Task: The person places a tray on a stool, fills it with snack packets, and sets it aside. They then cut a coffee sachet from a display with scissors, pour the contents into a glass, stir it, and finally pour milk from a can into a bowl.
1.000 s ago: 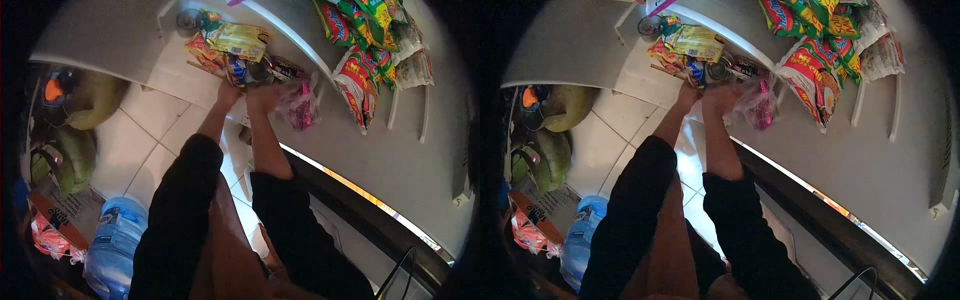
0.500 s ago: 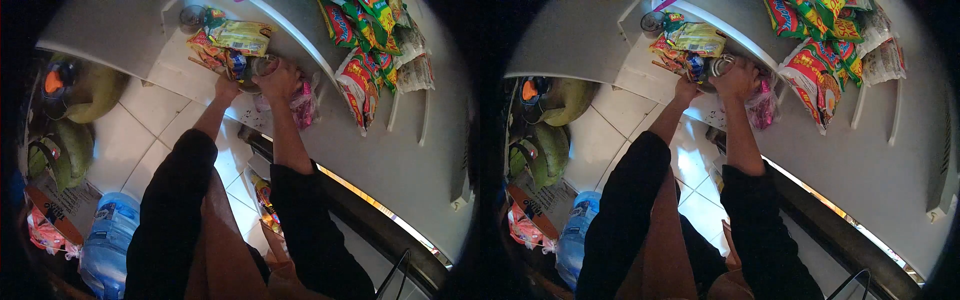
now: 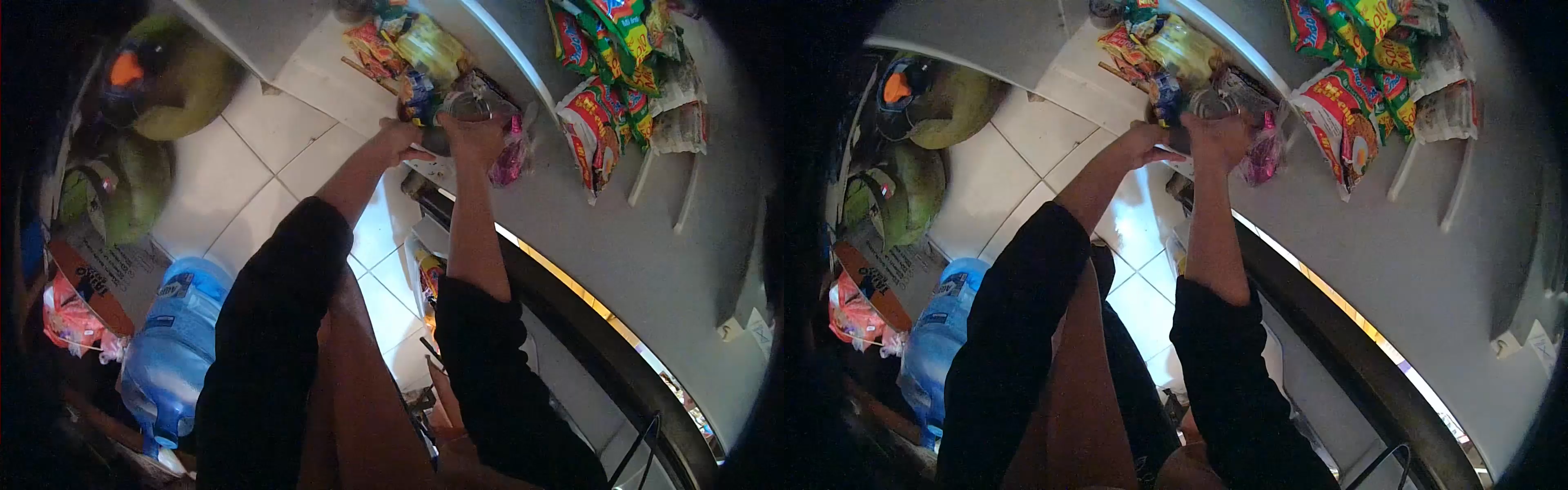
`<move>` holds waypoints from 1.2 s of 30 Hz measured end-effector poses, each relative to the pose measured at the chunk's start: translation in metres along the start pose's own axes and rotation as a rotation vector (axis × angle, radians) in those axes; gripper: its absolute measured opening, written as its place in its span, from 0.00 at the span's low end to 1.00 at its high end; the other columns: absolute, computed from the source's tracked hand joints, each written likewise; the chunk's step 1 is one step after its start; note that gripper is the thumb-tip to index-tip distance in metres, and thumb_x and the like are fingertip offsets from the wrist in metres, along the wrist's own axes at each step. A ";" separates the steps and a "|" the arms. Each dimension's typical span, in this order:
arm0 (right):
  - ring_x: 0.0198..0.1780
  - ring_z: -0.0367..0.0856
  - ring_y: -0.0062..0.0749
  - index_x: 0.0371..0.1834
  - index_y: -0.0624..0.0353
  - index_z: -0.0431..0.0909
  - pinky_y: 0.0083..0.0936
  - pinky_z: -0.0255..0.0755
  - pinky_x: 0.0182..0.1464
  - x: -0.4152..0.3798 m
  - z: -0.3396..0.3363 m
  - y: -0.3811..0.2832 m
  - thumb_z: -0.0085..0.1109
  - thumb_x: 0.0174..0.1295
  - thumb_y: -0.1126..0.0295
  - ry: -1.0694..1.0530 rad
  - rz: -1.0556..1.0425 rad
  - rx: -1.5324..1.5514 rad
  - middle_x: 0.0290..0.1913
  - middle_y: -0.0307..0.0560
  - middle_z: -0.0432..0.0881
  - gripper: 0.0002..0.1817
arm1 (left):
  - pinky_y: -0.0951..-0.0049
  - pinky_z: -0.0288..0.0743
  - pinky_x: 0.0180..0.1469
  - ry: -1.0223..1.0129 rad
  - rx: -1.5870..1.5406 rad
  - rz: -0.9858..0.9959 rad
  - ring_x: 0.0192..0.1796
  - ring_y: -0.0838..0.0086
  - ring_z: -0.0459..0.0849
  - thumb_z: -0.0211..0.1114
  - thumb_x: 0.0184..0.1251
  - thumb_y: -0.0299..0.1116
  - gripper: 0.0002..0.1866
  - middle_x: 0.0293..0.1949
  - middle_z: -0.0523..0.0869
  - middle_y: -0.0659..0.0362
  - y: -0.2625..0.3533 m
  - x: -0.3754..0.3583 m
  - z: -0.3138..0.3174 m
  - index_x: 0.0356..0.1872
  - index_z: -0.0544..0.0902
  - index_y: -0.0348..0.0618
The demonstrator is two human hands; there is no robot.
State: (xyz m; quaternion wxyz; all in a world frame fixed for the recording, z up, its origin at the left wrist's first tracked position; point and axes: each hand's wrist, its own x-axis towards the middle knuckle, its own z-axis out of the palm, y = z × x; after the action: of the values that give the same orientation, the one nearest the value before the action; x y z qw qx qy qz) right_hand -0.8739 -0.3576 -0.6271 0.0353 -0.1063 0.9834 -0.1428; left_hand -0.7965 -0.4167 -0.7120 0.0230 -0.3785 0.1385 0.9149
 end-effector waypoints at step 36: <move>0.37 0.76 0.35 0.47 0.69 0.65 0.27 0.73 0.42 -0.116 -0.123 -0.038 0.76 0.29 0.69 -0.084 -0.036 0.367 0.38 0.50 0.74 0.39 | 0.66 0.83 0.42 -0.018 0.431 0.162 0.49 0.60 0.79 0.67 0.48 0.25 0.36 0.50 0.68 0.45 0.003 -0.128 -0.010 0.51 0.49 0.38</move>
State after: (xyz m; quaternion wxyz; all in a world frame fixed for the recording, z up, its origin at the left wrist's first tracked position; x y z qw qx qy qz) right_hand -0.7659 -0.3343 -0.4942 0.0927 -0.1215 0.9364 -0.3160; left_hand -0.6993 -0.4145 -0.6283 0.0312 -0.3444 0.3605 0.8663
